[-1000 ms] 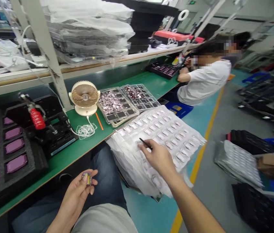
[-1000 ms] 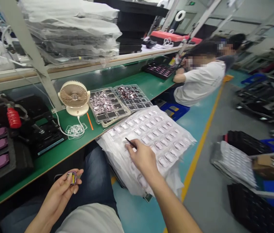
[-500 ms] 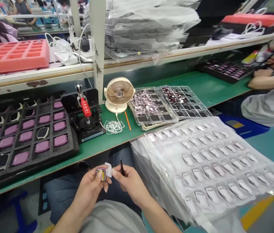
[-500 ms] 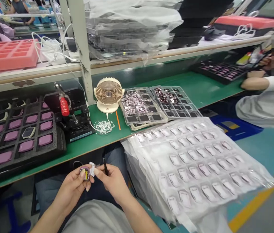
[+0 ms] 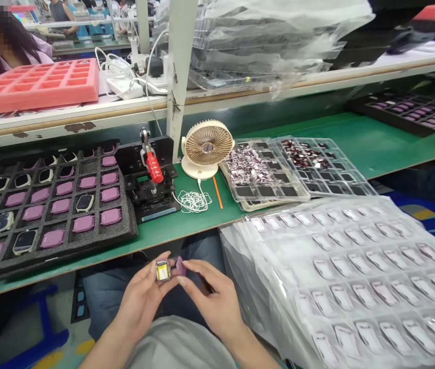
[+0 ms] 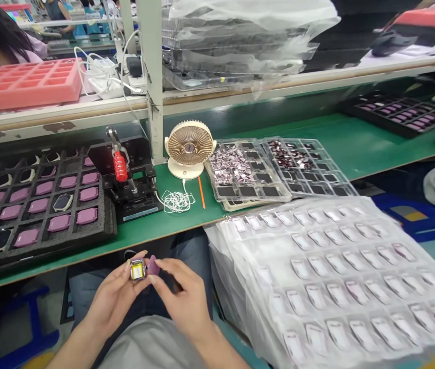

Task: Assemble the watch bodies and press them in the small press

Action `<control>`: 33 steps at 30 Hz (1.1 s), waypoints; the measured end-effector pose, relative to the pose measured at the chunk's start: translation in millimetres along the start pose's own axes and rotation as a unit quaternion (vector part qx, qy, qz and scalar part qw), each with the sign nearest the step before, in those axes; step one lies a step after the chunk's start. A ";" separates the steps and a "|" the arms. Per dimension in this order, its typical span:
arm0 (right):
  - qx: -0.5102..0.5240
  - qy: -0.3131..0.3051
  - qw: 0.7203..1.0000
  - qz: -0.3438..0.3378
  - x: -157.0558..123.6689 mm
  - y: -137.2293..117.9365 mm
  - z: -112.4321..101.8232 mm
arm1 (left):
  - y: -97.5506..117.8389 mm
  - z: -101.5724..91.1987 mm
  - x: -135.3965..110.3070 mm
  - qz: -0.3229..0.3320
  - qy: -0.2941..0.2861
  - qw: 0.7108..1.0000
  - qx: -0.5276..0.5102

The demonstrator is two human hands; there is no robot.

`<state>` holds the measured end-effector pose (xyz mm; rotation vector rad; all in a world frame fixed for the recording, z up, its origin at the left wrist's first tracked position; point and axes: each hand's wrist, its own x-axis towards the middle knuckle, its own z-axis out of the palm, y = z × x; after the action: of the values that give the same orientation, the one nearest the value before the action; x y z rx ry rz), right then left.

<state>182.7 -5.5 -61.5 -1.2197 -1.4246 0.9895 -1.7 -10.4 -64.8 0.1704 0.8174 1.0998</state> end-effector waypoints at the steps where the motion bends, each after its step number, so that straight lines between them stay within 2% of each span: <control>1: -0.017 -0.002 0.999 -0.035 -2.3 -1.5 3.0 | -0.8 -2.1 0.2 0.013 0.006 1.000 0.003; 4: -0.050 -0.007 0.994 -0.099 -7.6 -1.5 14.9 | -3.1 -6.3 -1.0 0.041 0.028 0.999 0.014; 8: -0.086 -0.014 0.988 -0.127 -7.4 1.6 24.4 | -4.2 -9.0 -6.1 0.055 0.043 0.997 0.037; 16: -0.096 -0.047 0.979 -0.175 -3.4 2.5 16.9 | -3.5 -11.4 -10.5 0.110 0.070 0.987 0.098; 24: -0.139 -0.071 0.965 -0.211 -5.5 3.4 15.1 | -2.3 -10.3 -8.0 0.138 0.092 0.981 0.102; 30: -0.225 -0.045 0.946 -0.230 -8.6 13.1 26.9 | -7.7 -4.7 -9.2 0.154 0.094 0.976 0.125; 33: -0.180 -0.049 0.962 -0.199 -4.6 17.4 31.2 | -7.8 0.2 -6.5 0.157 0.129 0.970 0.132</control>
<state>155.4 -6.8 -85.0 -1.0824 -1.8957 0.5325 2.8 -19.6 -65.3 0.3974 1.2009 1.3239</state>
